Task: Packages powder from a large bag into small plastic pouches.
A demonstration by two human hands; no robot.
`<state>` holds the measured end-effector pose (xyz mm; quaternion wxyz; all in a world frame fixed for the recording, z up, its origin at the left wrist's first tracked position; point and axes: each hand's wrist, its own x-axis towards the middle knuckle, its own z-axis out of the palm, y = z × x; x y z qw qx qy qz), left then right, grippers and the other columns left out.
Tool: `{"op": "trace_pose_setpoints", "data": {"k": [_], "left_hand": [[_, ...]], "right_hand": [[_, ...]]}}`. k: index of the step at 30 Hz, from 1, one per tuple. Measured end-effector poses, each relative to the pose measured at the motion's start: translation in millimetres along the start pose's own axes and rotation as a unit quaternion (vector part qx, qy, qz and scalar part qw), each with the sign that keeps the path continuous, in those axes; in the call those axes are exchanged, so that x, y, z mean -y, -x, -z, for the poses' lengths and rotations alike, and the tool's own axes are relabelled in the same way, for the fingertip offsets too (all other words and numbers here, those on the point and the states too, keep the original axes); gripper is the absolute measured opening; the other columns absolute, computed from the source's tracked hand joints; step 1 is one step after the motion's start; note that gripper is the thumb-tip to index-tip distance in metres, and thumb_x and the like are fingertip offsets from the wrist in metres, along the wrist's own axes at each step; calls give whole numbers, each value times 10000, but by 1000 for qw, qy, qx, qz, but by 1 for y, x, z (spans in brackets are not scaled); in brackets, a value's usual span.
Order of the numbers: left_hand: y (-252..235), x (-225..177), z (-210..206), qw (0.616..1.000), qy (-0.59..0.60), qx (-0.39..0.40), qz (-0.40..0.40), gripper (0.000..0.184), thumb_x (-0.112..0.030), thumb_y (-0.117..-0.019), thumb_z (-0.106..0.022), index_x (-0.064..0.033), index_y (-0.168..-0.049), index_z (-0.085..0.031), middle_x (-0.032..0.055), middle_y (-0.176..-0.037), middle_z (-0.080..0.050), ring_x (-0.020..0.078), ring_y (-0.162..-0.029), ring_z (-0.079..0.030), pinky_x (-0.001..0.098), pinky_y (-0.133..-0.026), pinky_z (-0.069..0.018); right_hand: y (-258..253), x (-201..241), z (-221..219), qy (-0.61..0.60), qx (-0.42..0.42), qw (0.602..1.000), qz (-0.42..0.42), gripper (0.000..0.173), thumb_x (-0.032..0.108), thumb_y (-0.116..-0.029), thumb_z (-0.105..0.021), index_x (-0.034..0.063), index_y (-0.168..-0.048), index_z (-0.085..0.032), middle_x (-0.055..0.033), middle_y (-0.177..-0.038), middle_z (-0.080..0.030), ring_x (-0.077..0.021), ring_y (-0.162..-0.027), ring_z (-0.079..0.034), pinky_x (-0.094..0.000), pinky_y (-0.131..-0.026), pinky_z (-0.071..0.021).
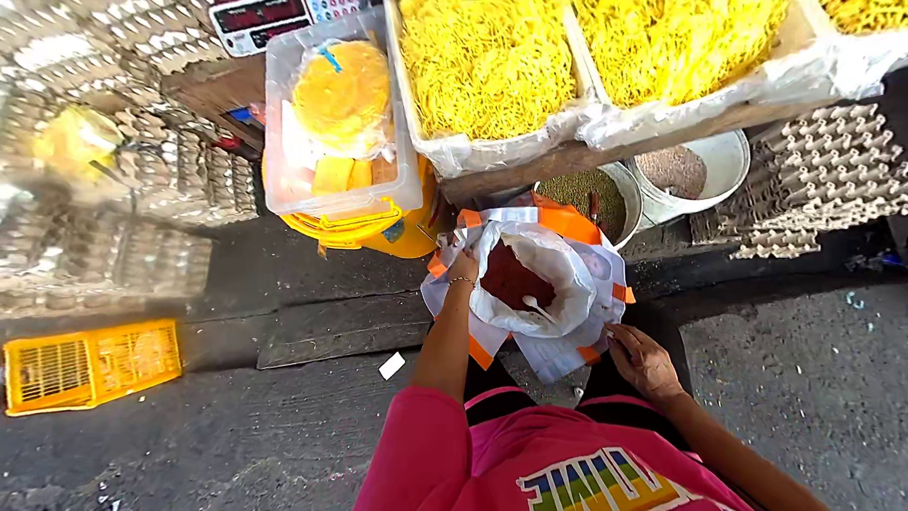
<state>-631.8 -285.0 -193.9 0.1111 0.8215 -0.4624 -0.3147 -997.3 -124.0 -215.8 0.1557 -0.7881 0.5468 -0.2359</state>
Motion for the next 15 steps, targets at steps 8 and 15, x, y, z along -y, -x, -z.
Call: {"op": "trace_pose_setpoints", "data": {"k": [8, 15], "left_hand": [[-33, -5, -17, 993, -83, 73, 49, 498, -208, -1034, -538, 38, -1463, -485, 269, -1480, -506, 389, -1408, -465, 550, -1162, -359], [-53, 3, -35, 996, -41, -32, 71, 475, -231, -1077, -459, 2, -1490, -479, 223, -1511, -499, 329, -1445, -437, 485, -1215, -309]], "right_hand": [[-3, 1, -3, 25, -27, 999, -2, 385, 231, -955, -519, -18, -1130, -755, -182, -1066, -761, -327, -931, -760, -447, -838, -613], [-3, 1, -4, 33, -21, 999, -8, 401, 266, -960, -507, -10, -1099, -763, -160, -1047, -767, -303, -937, -760, -442, -846, -613]]}}
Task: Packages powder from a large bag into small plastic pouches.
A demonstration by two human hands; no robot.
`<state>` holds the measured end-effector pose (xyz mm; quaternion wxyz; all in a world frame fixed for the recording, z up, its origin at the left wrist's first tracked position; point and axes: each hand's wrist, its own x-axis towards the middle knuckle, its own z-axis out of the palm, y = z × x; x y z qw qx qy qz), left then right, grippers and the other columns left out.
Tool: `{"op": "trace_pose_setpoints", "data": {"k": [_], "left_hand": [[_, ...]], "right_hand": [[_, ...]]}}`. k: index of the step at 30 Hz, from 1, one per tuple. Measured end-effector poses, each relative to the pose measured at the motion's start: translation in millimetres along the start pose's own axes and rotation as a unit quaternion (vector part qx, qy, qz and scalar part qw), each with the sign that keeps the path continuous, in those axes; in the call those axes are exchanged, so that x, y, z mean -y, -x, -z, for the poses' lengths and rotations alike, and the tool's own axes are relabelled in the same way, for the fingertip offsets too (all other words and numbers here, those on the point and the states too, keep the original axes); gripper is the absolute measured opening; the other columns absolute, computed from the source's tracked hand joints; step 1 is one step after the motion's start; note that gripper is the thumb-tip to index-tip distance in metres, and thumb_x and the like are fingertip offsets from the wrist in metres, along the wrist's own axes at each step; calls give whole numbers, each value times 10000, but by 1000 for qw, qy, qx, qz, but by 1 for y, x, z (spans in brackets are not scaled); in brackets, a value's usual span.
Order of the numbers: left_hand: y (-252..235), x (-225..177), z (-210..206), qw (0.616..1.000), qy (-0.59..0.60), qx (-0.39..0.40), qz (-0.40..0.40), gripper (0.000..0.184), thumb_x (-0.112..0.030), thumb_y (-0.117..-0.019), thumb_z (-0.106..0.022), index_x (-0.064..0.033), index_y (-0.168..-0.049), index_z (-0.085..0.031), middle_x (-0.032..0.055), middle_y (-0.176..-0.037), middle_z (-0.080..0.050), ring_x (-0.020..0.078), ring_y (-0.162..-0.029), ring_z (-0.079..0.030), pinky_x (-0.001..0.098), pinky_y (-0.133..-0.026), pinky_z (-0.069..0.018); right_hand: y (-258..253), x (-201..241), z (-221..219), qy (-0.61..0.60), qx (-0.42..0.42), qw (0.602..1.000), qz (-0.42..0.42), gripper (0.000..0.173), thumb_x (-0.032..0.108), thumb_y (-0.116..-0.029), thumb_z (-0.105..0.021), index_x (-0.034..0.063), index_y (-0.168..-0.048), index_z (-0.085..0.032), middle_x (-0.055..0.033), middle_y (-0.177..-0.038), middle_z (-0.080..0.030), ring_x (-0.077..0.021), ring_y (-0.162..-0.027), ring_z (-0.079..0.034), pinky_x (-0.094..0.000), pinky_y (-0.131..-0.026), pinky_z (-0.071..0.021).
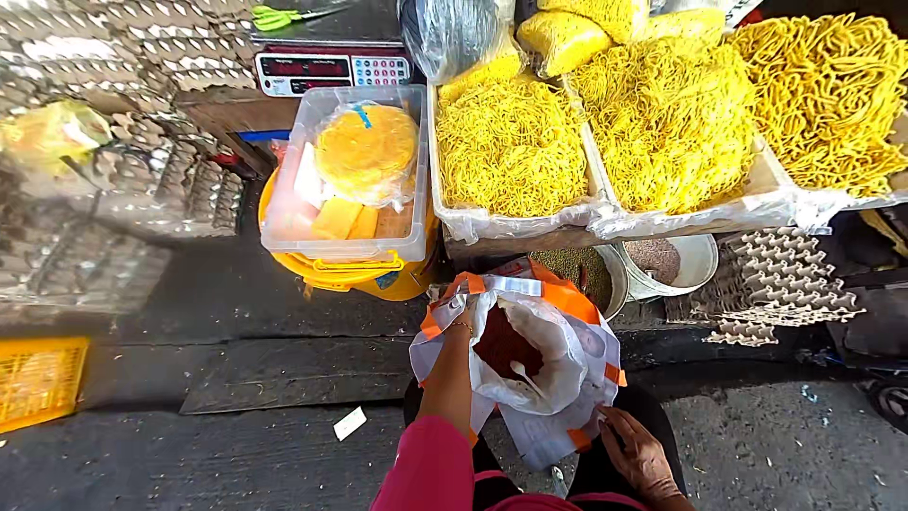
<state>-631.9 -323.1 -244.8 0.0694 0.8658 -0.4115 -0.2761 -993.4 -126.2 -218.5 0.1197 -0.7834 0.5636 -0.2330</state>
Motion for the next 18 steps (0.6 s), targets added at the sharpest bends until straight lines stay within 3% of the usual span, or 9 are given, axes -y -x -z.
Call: {"op": "trace_pose_setpoints", "data": {"k": [12, 16, 18], "left_hand": [[-9, 9, -8, 999, -6, -31, 18, 453, -266, -1087, -444, -70, -1489, -512, 172, -1488, -546, 299, -1411, -491, 486, -1191, -347], [0, 7, -4, 995, 74, -61, -11, 438, -222, -1079, -474, 19, -1439, -540, 230, -1446, -565, 305, -1391, -504, 438, -1194, -330], [6, 4, 3, 997, 63, -49, -15, 453, -231, -1080, -477, 8, -1463, -516, 211, -1471, -549, 288, -1412, -486, 423, -1207, -316]], "right_hand": [[3, -2, -5, 8, -3, 1000, 1, 383, 276, -950, -524, 18, -1081, -775, -133, -1031, -773, -260, -915, -762, -388, -836, -613], [3, -3, -6, 6, -1, 1000, 2, 382, 270, -950, -520, 15, -1075, -775, -136, -1034, -772, -272, -916, -761, -397, -828, -613], [3, -2, -7, 4, -3, 1000, 0, 383, 276, -943, -522, 21, -1071, -777, -129, -1029, -774, -266, -912, -761, -392, -821, -614]]}}
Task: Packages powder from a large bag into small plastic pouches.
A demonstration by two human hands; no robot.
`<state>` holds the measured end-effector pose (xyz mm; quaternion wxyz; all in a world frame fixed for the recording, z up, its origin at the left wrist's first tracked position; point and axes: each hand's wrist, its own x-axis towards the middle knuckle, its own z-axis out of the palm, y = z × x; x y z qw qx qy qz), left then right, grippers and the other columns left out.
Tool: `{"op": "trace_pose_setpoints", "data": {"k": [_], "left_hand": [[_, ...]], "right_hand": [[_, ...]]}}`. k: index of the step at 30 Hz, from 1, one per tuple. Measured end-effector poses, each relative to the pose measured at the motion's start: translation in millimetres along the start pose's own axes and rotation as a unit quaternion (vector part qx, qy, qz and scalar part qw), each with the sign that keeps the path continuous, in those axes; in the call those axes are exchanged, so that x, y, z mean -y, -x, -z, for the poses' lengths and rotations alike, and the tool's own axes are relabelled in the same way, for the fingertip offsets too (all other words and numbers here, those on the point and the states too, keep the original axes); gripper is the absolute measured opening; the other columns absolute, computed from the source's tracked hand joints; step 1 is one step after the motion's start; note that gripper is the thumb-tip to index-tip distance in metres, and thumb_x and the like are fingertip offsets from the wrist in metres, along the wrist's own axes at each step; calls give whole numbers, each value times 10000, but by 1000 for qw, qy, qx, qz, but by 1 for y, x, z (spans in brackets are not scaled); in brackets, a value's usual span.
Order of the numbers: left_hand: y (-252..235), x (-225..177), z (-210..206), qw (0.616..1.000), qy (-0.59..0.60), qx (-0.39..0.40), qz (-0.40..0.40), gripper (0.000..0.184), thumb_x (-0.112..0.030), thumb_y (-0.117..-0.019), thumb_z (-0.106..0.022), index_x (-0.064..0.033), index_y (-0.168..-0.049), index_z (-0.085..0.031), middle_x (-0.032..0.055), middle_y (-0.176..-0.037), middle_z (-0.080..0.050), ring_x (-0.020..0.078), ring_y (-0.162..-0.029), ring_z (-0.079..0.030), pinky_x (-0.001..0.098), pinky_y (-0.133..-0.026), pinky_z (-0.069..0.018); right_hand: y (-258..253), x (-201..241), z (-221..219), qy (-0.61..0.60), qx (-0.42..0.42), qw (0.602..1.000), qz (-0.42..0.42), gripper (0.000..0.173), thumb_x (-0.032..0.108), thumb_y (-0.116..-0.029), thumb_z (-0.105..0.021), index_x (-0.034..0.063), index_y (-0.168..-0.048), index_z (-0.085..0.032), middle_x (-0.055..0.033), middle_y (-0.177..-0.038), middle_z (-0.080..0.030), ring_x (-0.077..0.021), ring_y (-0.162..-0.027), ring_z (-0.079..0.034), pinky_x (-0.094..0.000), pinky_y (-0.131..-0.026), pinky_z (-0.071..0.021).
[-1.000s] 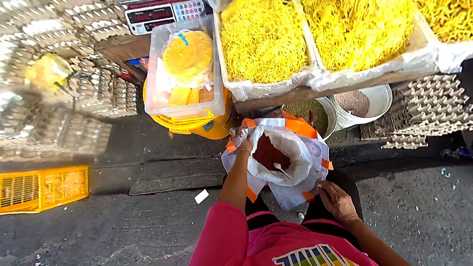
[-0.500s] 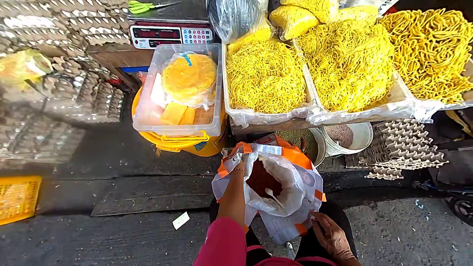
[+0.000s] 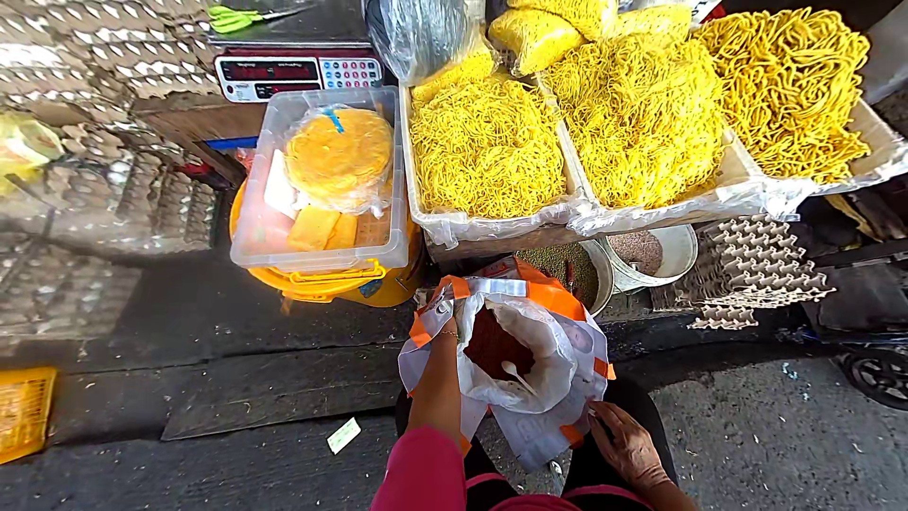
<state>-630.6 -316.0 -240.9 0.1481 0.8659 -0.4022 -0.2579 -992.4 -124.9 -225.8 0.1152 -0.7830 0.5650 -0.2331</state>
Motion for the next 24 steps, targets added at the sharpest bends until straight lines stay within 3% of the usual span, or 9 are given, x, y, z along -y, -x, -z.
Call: {"op": "trace_pose_setpoints", "data": {"k": [3, 7, 9, 12, 16, 19, 24], "left_hand": [[-4, 6, -5, 998, -68, -4, 5, 471, -325, -1090, -451, -57, -1469, -534, 174, -1468, -565, 290, -1401, -505, 471, -1195, -347], [6, -1, 9, 998, -68, 3, -1, 440, -293, -1097, -433, -64, -1454, -551, 179, -1448, -581, 314, -1379, -527, 506, -1173, -372], [17, 0, 18, 999, -39, -20, -29, 399, -265, -1093, -455, -62, -1398, -613, 179, -1373, -640, 319, -1320, -585, 509, -1150, -402], [36, 13, 22, 985, 97, -94, -106, 345, -192, -1074, -507, 3, -1310, -668, 191, -1281, -690, 305, -1245, -641, 462, -1134, -435], [63, 18, 31, 923, 292, -179, -175, 271, -54, -1030, -545, 105, -1219, -657, 251, -1179, -696, 266, -1122, -680, 370, -1041, -507], [80, 10, 52, 872, 440, -172, -131, 285, -34, -1050, -497, 153, -1259, -547, 265, -1185, -635, 234, -1085, -639, 344, -986, -517], [113, -14, 103, 776, 613, -131, -65, 245, -69, -1099, -395, 51, -1312, -411, 175, -1139, -553, 216, -1024, -662, 380, -919, -579]], "right_hand": [[-1, 1, 0, -4, 1, 1000, 2, 382, 272, -940, -520, 18, -1063, -777, -136, -1028, -772, -276, -918, -760, -396, -828, -613], [-5, 1, -2, -11, -1, 1000, 8, 387, 269, -947, -508, 12, -1059, -775, -143, -1032, -772, -284, -925, -762, -409, -830, -613], [-6, 3, -1, -19, 4, 1000, 8, 391, 269, -952, -507, 7, -1067, -773, -152, -1034, -770, -296, -928, -761, -427, -831, -612], [-8, 9, 1, -37, 12, 999, 8, 388, 273, -971, -515, -4, -1082, -763, -164, -1051, -764, -312, -943, -759, -457, -844, -613], [-8, 12, 0, -51, 12, 999, 9, 360, 244, -971, -529, -5, -1101, -754, -176, -1059, -759, -326, -961, -754, -462, -858, -609], [-10, 17, -1, -62, 19, 998, 12, 351, 228, -965, -542, -18, -1106, -749, -191, -1066, -752, -345, -969, -749, -482, -861, -605], [-13, 23, 2, -77, 52, 996, 3, 355, 217, -988, -543, -42, -1149, -725, -225, -1121, -734, -379, -1020, -732, -506, -908, -583]]}}
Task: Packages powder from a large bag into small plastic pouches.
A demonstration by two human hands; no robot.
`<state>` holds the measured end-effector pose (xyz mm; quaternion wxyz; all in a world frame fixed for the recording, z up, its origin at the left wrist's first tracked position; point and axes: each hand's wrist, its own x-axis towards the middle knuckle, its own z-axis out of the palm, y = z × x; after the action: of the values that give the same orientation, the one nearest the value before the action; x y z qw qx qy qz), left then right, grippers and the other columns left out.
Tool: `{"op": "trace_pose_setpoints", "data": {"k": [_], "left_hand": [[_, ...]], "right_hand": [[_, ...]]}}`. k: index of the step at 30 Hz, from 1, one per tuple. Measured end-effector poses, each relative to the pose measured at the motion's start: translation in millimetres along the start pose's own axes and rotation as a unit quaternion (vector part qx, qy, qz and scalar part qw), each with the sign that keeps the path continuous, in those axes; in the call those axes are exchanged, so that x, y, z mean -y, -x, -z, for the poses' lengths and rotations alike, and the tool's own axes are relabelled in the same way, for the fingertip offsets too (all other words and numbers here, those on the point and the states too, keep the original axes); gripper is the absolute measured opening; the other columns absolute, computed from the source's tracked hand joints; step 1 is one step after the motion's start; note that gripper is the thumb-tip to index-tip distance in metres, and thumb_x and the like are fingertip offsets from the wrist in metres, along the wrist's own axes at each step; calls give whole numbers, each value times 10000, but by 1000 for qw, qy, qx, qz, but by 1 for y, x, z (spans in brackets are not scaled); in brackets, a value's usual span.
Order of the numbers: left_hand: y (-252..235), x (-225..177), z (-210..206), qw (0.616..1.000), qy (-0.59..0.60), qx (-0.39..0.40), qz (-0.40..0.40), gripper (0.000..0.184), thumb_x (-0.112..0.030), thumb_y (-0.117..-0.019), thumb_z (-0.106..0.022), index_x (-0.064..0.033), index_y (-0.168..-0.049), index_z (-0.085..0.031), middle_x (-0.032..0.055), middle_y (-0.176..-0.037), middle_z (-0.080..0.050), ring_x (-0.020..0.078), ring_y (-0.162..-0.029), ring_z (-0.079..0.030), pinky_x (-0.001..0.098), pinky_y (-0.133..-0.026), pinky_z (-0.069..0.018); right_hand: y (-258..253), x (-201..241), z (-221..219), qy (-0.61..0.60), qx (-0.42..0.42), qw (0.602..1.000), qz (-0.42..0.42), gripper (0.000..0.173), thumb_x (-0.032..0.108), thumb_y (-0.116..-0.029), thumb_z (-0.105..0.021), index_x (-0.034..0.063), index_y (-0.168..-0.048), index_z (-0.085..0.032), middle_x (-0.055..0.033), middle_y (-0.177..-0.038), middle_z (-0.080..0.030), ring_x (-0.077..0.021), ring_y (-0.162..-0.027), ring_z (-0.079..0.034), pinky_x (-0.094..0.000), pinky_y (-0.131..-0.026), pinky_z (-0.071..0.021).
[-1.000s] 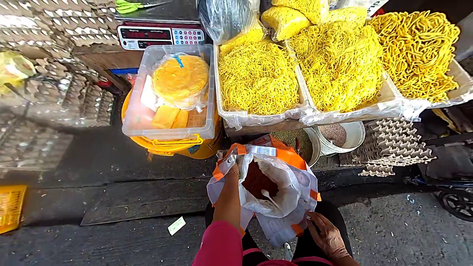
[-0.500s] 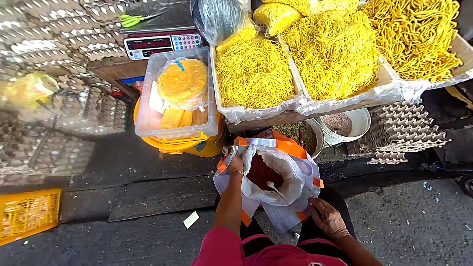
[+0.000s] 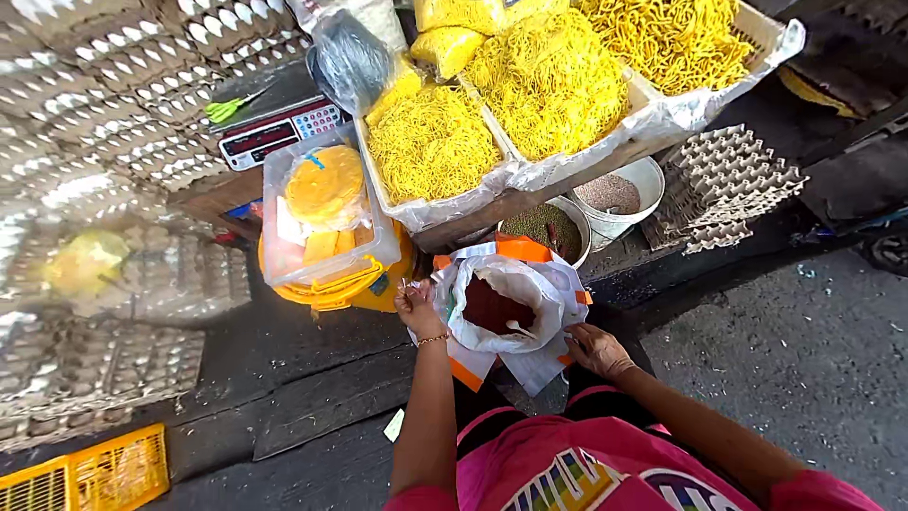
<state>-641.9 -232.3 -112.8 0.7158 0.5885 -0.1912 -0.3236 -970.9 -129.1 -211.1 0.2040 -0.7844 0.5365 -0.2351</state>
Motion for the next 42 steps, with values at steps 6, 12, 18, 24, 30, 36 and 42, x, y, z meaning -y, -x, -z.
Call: {"op": "trace_pose_setpoints", "data": {"k": [6, 12, 18, 24, 30, 36, 42], "left_hand": [[57, -58, 7, 989, -31, 137, 46, 153, -299, -1098, -470, -164, -1169, -488, -53, -881, -516, 45, -725, -553, 239, -713, -529], [108, -72, 22, 953, -110, 279, 44, 126, -255, -1085, -501, -160, -1086, -583, -59, -745, -499, 46, -583, -482, 205, -550, -463], [135, -80, 30, 917, -225, 325, -47, 179, -194, -1085, -504, -53, -1123, -607, 11, -744, -567, 93, -605, -561, 238, -577, -506], [152, -73, 36, 832, -354, 397, -157, 275, -148, -1040, -503, 51, -1174, -636, 82, -813, -660, 123, -678, -632, 308, -669, -564], [159, -63, 56, 810, -349, 445, -153, 255, -170, -1048, -515, 18, -1134, -663, 36, -772, -644, 73, -622, -596, 254, -617, -537], [167, -59, 58, 848, -247, 465, -64, 159, -173, -990, -646, -19, -1019, -676, -38, -715, -618, 9, -580, -547, 174, -561, -477], [176, -59, 52, 846, -243, 471, -66, 183, -136, -1039, -552, -9, -1002, -679, -4, -807, -675, 43, -689, -641, 201, -655, -557]], "right_hand": [[4, 3, 3, -20, 47, 999, -17, 389, 235, -1019, -518, -44, -1219, -700, -243, -1172, -714, -391, -1043, -715, -514, -945, -558], [-8, 15, 28, -159, 60, 981, -96, 350, 195, -1049, -525, -56, -1225, -696, -253, -1192, -697, -334, -1070, -696, -450, -988, -533], [-38, 100, 78, -381, 78, 916, -101, 324, 214, -1062, -525, -2, -1256, -668, -140, -1183, -706, -202, -1034, -696, -404, -904, -580], [-65, 156, 95, -470, 117, 874, -42, 373, 251, -1017, -630, 21, -1311, -616, -86, -1114, -714, -130, -883, -690, -316, -750, -584], [-54, 151, 93, -376, 76, 923, -18, 257, 223, -1016, -622, -17, -1046, -712, -59, -879, -696, -59, -750, -627, -261, -747, -538], [-40, 142, 85, -415, 45, 908, -42, 304, 276, -1024, -624, 5, -890, -664, 5, -739, -624, -28, -661, -583, -231, -668, -507], [-34, 135, 88, -460, 33, 887, -27, 202, 204, -1012, -638, 7, -999, -679, 14, -815, -642, -13, -707, -588, -204, -685, -510]]}}
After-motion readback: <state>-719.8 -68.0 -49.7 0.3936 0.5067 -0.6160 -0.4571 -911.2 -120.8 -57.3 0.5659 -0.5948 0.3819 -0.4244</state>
